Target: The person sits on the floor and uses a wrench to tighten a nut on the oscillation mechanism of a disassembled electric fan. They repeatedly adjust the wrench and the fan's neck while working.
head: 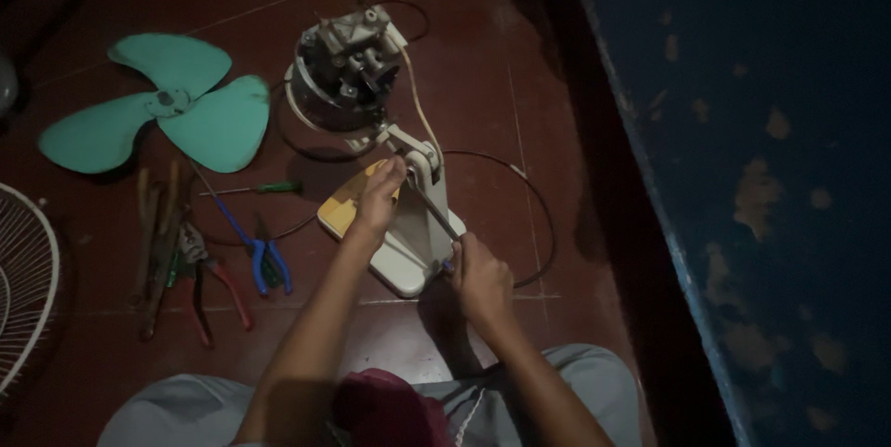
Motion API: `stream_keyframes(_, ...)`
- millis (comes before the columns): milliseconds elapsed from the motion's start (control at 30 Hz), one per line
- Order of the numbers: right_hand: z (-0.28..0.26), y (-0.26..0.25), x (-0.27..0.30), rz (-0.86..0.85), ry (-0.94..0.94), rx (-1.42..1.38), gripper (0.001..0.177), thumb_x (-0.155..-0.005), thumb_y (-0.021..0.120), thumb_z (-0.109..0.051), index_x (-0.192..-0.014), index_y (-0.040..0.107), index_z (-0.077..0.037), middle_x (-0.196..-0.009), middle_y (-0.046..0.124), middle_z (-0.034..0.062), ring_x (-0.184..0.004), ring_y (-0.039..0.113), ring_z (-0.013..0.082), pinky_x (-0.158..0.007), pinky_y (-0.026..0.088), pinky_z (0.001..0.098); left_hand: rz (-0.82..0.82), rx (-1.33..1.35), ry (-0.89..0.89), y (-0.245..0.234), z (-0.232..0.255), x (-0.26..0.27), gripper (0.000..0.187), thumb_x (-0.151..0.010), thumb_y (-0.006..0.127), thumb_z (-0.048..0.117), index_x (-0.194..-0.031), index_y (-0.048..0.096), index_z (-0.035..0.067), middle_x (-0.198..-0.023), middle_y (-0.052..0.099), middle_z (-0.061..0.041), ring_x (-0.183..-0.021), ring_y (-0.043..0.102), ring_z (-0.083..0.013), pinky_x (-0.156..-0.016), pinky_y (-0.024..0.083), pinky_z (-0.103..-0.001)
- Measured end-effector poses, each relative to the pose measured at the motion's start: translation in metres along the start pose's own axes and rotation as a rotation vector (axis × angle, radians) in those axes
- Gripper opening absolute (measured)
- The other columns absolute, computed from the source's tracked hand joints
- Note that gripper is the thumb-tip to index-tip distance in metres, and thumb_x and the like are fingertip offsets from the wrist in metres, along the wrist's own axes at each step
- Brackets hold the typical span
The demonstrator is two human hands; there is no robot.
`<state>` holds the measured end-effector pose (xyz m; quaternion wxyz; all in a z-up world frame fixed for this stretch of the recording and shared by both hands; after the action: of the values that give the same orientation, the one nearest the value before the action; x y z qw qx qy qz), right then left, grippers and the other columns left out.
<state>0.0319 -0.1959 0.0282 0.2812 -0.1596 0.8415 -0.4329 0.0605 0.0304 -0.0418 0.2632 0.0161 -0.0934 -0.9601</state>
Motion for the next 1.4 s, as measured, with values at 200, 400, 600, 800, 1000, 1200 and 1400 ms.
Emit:
stream_keyframes(200,0.000,0.000,0.003,-0.016,-0.037,-0.120,0.026,-0.099,0.056,-0.032,-0.098,0.063,-0.007,-0.083,0.070,0.0183,-0.075,0.071,0.0403,-0.060,0.056,0.0496,-0.009,-0.030,0.005,-0.002,-0.004,-0.002,0.100,-0.089,0.048,0.071,-0.153,0.037,-0.005,-0.161,0.039,-0.021,-0.150,0.034,-0.0319,-0.121,0.024,-0.041)
stream_keyframes(400,0.011,0.004,-0.012,0.014,0.045,-0.055,0.025,-0.101,0.056,-0.030,-0.101,0.066,-0.007,-0.092,0.072,0.0187,-0.084,0.069,0.0421,-0.069,0.052,0.0521,-0.025,-0.005,0.050,0.004,0.006,0.006,0.103,-0.091,0.048,0.074,-0.154,0.035,-0.006,-0.161,0.038,-0.024,-0.153,0.033,-0.0338,-0.124,0.023,-0.042)
stream_keyframes(600,0.022,0.008,-0.016,-0.015,0.067,-0.123,0.028,-0.102,0.053,-0.033,-0.104,0.067,-0.009,-0.097,0.072,0.0157,-0.083,0.073,0.0353,-0.073,0.054,0.0480,0.001,0.053,-0.086,0.005,0.014,0.013,0.102,-0.083,0.053,0.073,-0.154,0.038,0.001,-0.159,0.042,-0.020,-0.149,0.035,-0.0328,-0.119,0.028,-0.048)
stream_keyframes(800,0.023,-0.006,-0.020,0.086,0.039,-0.008,0.028,-0.101,0.056,-0.032,-0.100,0.068,-0.007,-0.095,0.071,0.0192,-0.084,0.069,0.0417,-0.071,0.053,0.0510,0.082,-0.152,-0.112,0.012,0.031,0.031,0.090,-0.095,0.043,0.071,-0.155,0.037,0.006,-0.158,0.042,-0.016,-0.148,0.034,-0.0299,-0.119,0.026,-0.047)
stream_keyframes(1000,0.008,0.003,-0.008,0.001,0.027,-0.095,0.024,-0.102,0.054,-0.029,-0.102,0.064,-0.007,-0.092,0.071,0.0198,-0.082,0.069,0.0421,-0.068,0.052,0.0520,0.366,-0.138,0.202,0.021,0.066,0.078,0.039,-0.098,0.065,0.035,-0.115,0.070,-0.001,-0.114,0.075,-0.014,-0.106,0.070,-0.0223,-0.089,0.059,-0.035)
stream_keyframes(1200,-0.005,0.004,0.000,-0.016,0.040,-0.116,0.023,-0.101,0.056,-0.029,-0.099,0.064,-0.008,-0.086,0.070,0.0202,-0.080,0.069,0.0436,-0.066,0.051,0.0533,0.427,-0.221,0.280,0.035,0.098,0.092,0.024,-0.091,0.077,0.018,-0.107,0.072,0.001,-0.094,0.077,-0.009,-0.082,0.073,-0.0126,-0.071,0.060,-0.025)
stream_keyframes(1400,-0.003,0.000,-0.004,-0.068,0.061,-0.112,0.025,-0.101,0.056,-0.031,-0.100,0.063,-0.007,-0.086,0.070,0.0218,-0.083,0.067,0.0454,-0.068,0.049,0.0554,0.447,-0.236,0.291,0.037,0.101,0.089,0.024,-0.090,0.078,0.018,-0.104,0.071,0.000,-0.092,0.075,-0.009,-0.078,0.072,-0.0133,-0.070,0.059,-0.026)
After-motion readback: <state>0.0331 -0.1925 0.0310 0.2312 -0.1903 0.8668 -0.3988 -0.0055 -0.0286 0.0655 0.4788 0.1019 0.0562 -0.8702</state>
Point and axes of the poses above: each hand's wrist, its own x-axis away from the middle knuckle, its own y-axis out of the palm, z = x × y, the point moved 4 cm from there along -x, towards the middle knuckle
